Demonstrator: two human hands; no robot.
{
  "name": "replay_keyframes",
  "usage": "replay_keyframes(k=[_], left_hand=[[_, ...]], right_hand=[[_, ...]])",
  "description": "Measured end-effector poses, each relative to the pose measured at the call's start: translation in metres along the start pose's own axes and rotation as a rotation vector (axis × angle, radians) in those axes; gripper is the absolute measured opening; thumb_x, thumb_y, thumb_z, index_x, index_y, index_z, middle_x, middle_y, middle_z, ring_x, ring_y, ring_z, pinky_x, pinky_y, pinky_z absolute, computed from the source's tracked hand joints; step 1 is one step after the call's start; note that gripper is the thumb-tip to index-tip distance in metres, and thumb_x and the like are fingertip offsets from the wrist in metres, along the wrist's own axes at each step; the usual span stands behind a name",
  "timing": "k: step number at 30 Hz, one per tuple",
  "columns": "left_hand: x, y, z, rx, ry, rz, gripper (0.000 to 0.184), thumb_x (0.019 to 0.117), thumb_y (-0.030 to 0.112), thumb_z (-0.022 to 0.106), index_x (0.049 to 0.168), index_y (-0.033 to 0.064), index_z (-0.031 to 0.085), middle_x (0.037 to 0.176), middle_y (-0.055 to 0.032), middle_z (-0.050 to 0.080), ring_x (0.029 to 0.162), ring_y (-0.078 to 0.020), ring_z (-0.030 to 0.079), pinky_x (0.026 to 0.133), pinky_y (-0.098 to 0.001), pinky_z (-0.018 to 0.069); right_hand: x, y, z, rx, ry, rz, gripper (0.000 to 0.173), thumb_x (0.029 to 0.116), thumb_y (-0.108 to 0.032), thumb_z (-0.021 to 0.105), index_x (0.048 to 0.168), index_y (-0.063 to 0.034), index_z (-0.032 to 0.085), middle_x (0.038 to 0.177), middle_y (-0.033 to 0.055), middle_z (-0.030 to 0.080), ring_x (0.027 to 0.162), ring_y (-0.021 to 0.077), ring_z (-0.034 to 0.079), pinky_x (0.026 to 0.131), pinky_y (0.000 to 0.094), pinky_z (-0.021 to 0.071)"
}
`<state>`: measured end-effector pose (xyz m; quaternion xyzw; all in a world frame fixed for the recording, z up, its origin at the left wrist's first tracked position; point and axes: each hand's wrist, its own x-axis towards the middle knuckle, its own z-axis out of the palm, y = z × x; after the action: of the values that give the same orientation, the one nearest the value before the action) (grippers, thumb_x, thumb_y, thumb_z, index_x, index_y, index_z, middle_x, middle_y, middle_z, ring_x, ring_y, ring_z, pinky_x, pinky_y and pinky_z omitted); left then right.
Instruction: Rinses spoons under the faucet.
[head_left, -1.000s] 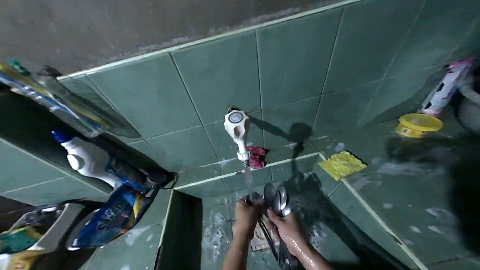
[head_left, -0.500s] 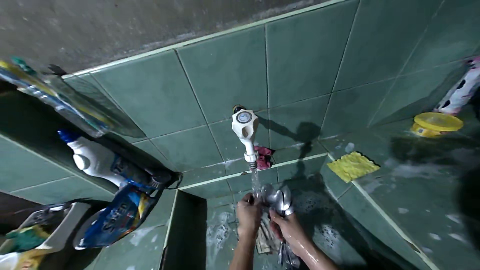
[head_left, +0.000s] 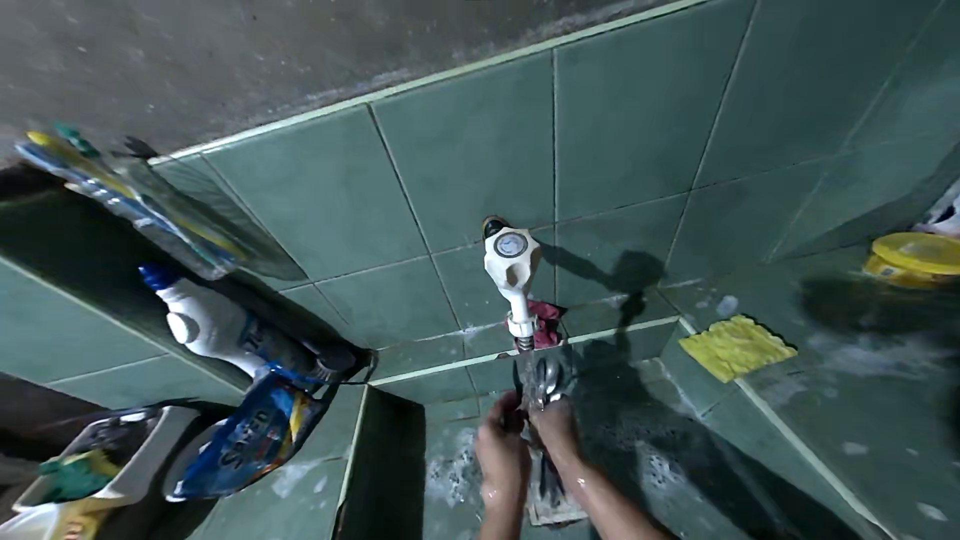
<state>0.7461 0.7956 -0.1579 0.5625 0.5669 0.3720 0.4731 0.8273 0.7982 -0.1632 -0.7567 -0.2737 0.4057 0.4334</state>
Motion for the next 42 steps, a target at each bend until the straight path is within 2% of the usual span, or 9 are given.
replay_keyframes(k=[4, 6, 10, 14, 17, 20, 24, 30, 42], left_hand=[[0.025, 0.002, -0.009, 0.129, -0.126, -0.187, 0.032, 0.1088, 0.021, 0.052, 0.112, -0.0079, 0.064, 0.088, -0.0132, 0.069, 0.073, -0.0168, 0.068, 0.074, -0.0348, 0.0588], [0.026, 0.007, 0.001, 0.135, -0.239, -0.299, 0.048, 0.1124, 0.034, 0.038, 0.117, -0.007, 0.063, 0.095, -0.0176, 0.067, 0.082, -0.0245, 0.067, 0.079, -0.0426, 0.0573], [0.011, 0.009, 0.028, -0.05, -0.249, -0.266, 0.052, 0.1133, 0.033, 0.033, 0.135, -0.0093, 0.054, 0.127, -0.0277, 0.062, 0.115, -0.0343, 0.061, 0.101, -0.0505, 0.0488], [0.003, 0.0, 0.031, -0.247, -0.17, -0.185, 0.028, 0.1067, 0.007, 0.049, 0.129, -0.0086, 0.054, 0.104, -0.0156, 0.064, 0.086, -0.0169, 0.064, 0.079, -0.0341, 0.0552], [0.002, -0.015, 0.022, -0.397, -0.158, -0.191, 0.02, 0.106, 0.003, 0.046, 0.123, -0.007, 0.052, 0.085, -0.0089, 0.063, 0.067, -0.0123, 0.064, 0.063, -0.03, 0.0575], [0.012, -0.021, 0.006, -0.082, -0.098, -0.076, 0.026, 0.1068, 0.01, 0.051, 0.116, -0.0111, 0.062, 0.089, -0.015, 0.067, 0.075, -0.0178, 0.065, 0.076, -0.037, 0.057], [0.019, -0.007, 0.01, -0.105, 0.008, -0.144, 0.038, 0.1112, 0.026, 0.045, 0.1, -0.0058, 0.063, 0.068, -0.0058, 0.054, 0.053, -0.012, 0.051, 0.054, -0.0292, 0.0484], [0.015, -0.011, 0.017, 0.068, -0.119, -0.01, 0.03, 0.1046, 0.013, 0.057, 0.123, -0.0091, 0.062, 0.1, -0.0204, 0.069, 0.089, -0.0249, 0.067, 0.086, -0.0424, 0.0541], [0.018, -0.014, 0.024, -0.073, 0.08, -0.062, 0.03, 0.0939, 0.003, 0.071, 0.12, -0.0088, 0.064, 0.093, -0.0188, 0.071, 0.077, -0.022, 0.07, 0.073, -0.0398, 0.0595]], right_hand=[[-0.015, 0.033, -0.03, 0.326, -0.102, -0.001, 0.018, 0.1033, -0.008, 0.06, 0.112, 0.0062, 0.055, 0.072, 0.0025, 0.057, 0.051, 0.0058, 0.051, 0.049, 0.0215, 0.0456], [-0.023, 0.04, -0.04, 0.212, -0.074, -0.02, 0.019, 0.1023, -0.009, 0.062, 0.112, 0.0063, 0.057, 0.074, 0.004, 0.059, 0.053, 0.008, 0.055, 0.052, 0.0235, 0.0491], [-0.034, 0.03, -0.052, -0.23, -0.084, -0.001, 0.031, 0.0978, -0.008, 0.064, 0.124, 0.0085, 0.063, 0.113, 0.0243, 0.069, 0.105, 0.0327, 0.068, 0.097, 0.047, 0.0512], [-0.022, 0.049, -0.048, 0.144, -0.107, -0.024, 0.021, 0.098, -0.007, 0.066, 0.112, 0.0065, 0.059, 0.079, 0.009, 0.065, 0.057, 0.0136, 0.062, 0.056, 0.0295, 0.0559], [-0.024, 0.046, -0.052, 0.262, -0.223, 0.006, 0.024, 0.102, -0.009, 0.061, 0.119, 0.0068, 0.054, 0.08, 0.0097, 0.066, 0.057, 0.0151, 0.068, 0.057, 0.0302, 0.0613], [-0.028, 0.036, -0.055, 0.182, -0.302, 0.077, 0.025, 0.106, -0.016, 0.058, 0.12, 0.004, 0.055, 0.075, 0.0062, 0.068, 0.06, 0.0132, 0.068, 0.061, 0.0285, 0.0592], [-0.04, 0.037, -0.052, 0.201, -0.345, 0.084, 0.016, 0.1074, -0.014, 0.054, 0.111, 0.0019, 0.056, 0.069, 0.0029, 0.064, 0.053, 0.0094, 0.062, 0.053, 0.0233, 0.053], [-0.041, 0.041, -0.052, 0.209, -0.33, 0.105, 0.014, 0.1061, -0.012, 0.055, 0.112, 0.0006, 0.054, 0.064, 0.002, 0.061, 0.046, 0.0076, 0.057, 0.046, 0.0211, 0.0484], [-0.032, 0.041, -0.061, 0.244, -0.394, 0.144, 0.012, 0.1087, -0.014, 0.05, 0.107, -0.0032, 0.052, 0.059, -0.001, 0.053, 0.043, 0.0068, 0.049, 0.042, 0.0205, 0.0435]])
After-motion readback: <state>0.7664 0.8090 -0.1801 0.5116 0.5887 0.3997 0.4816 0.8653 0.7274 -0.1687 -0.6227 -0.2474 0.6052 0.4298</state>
